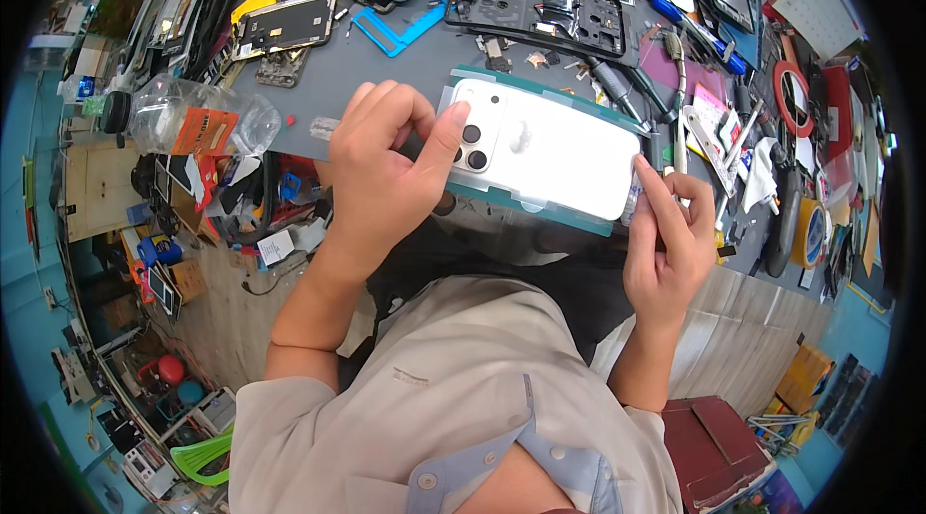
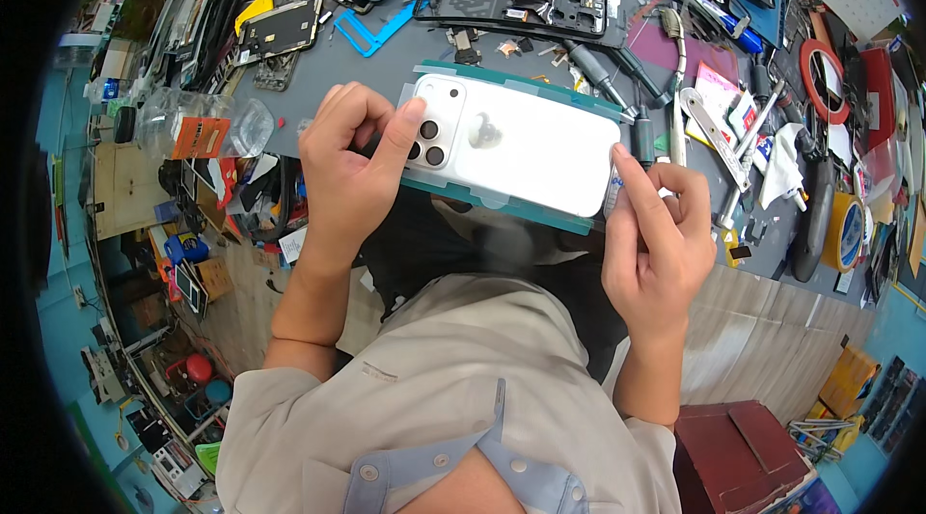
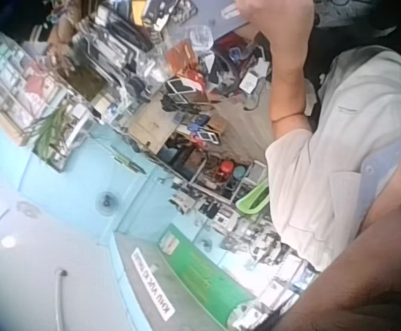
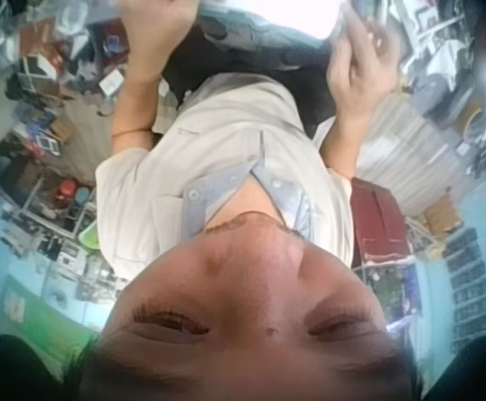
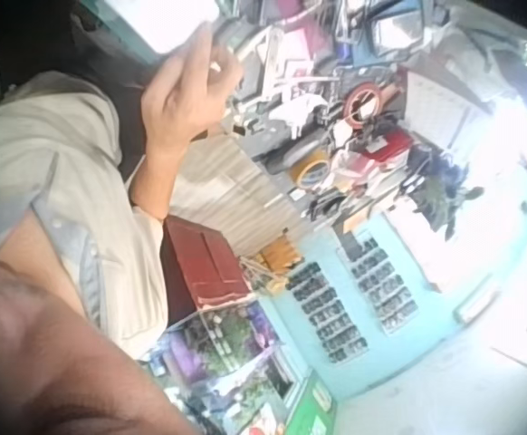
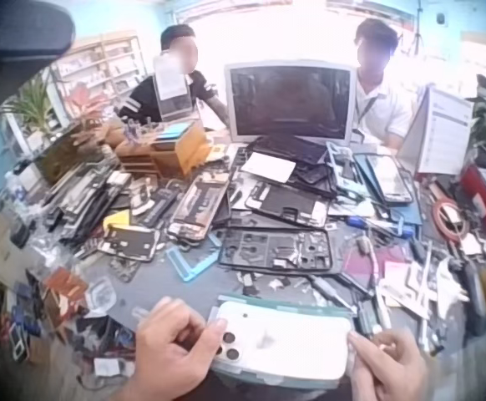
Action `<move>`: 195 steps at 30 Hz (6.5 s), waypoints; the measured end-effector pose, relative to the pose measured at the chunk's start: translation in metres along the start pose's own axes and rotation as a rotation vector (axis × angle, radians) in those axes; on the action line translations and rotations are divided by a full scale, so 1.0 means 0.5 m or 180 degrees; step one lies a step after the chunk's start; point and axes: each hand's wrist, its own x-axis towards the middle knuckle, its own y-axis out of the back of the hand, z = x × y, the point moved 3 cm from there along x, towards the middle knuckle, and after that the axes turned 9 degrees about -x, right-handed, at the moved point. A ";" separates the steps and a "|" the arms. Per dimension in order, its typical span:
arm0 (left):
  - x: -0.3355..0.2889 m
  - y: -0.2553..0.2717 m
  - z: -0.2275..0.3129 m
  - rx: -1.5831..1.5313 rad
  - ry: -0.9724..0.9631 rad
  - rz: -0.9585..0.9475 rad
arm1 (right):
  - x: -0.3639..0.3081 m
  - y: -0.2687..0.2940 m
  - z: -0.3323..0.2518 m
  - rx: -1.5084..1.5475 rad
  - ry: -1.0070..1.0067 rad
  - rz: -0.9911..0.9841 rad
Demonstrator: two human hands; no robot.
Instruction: The person applies a screen protector to a white smartphone. They align the film, smooth it with a squeegee, and peel off the backing layers. The phone remains on the workbench throughout.
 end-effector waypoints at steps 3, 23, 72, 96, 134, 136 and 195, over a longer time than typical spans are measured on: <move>0.003 0.001 -0.007 0.0041 -0.0085 0.0023 | 0.002 0.000 -0.002 0.0035 0.0004 0.0016; 0.012 0.033 -0.030 -0.0333 -0.0223 -0.0598 | 0.084 -0.042 -0.155 -0.0407 0.1535 -0.1163; 0.023 0.023 -0.026 -0.0072 0.0059 -0.0676 | 0.217 -0.088 -0.138 -0.0944 0.1593 -0.1950; 0.017 0.018 -0.033 -0.0137 -0.0110 -0.0520 | 0.086 -0.051 -0.162 -0.0878 0.2114 -0.1403; 0.020 0.036 -0.028 -0.0243 0.0059 -0.0920 | 0.097 -0.054 -0.165 -0.0572 0.1771 -0.1582; 0.020 0.035 -0.027 -0.0239 0.0055 -0.0877 | 0.111 -0.044 -0.166 -0.0580 0.1539 -0.1542; -0.032 -0.003 0.051 0.0696 -0.2042 -0.1303 | -0.011 0.064 -0.092 -0.1249 0.0960 -0.1203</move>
